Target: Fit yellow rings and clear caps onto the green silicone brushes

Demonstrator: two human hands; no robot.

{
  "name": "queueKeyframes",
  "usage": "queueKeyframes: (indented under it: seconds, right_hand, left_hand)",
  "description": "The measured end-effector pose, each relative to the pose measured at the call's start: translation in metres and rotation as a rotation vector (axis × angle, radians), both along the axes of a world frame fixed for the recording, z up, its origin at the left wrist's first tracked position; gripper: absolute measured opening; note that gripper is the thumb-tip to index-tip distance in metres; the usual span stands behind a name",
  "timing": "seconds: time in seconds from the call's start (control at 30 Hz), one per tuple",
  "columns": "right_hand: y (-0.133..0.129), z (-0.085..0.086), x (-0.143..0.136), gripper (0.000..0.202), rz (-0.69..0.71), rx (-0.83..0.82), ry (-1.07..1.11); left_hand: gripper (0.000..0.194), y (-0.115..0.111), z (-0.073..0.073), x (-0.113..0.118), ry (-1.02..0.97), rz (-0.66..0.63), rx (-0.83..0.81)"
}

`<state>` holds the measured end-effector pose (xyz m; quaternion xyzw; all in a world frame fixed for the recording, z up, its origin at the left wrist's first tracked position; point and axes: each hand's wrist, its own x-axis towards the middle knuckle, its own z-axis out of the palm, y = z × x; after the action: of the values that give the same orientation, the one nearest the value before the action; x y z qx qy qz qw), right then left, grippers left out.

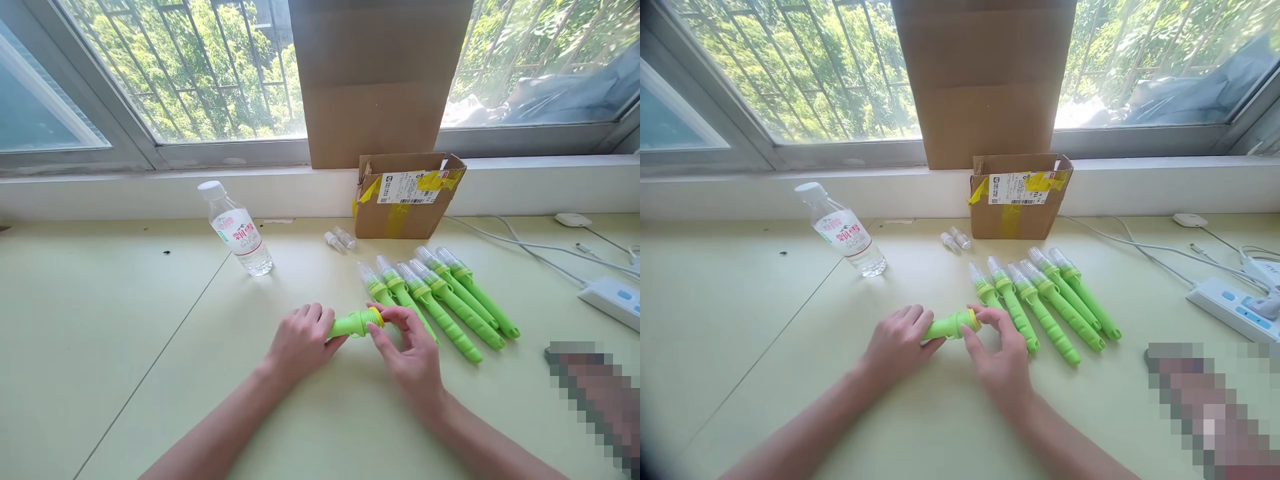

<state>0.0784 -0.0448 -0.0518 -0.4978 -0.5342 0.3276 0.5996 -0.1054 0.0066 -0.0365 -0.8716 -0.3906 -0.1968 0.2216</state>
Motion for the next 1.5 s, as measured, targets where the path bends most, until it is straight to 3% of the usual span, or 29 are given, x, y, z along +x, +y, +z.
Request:
queueKeyframes:
  seconds: [0.13, 0.33, 0.67, 0.93, 1.23, 1.5]
  right_hand:
    - [-0.0015, 0.0007, 0.0002, 0.014, 0.028, -0.055, 0.011]
    - [-0.0009, 0.0012, 0.0009, 0.01, 0.034, 0.016, -0.032]
    - [0.0006, 0.0025, 0.0, 0.016, 0.04, -0.082, 0.012]
    - [0.0021, 0.002, 0.0007, 0.016, 0.049, -0.053, -0.01]
    - [0.0038, 0.0025, 0.0009, 0.016, 0.055, -0.071, -0.04]
    - [0.0049, 0.0046, 0.0017, 0.018, 0.069, -0.117, -0.029]
  left_hand:
    - [0.032, 0.0019, 0.0018, -0.0013, 0.049, -0.022, 0.029]
    - [0.032, 0.0023, 0.001, -0.0011, 0.092, -0.03, 0.02]
    - [0.032, 0.0013, 0.0034, -0.0022, 0.106, -0.035, 0.028]
    - [0.032, 0.0006, -0.0011, -0.0004, 0.087, -0.029, 0.011]
    - [0.028, -0.0025, -0.0056, 0.0033, 0.064, 0.019, -0.106]
    - [0.026, -0.0046, -0.0047, 0.007, 0.002, 0.095, -0.354]
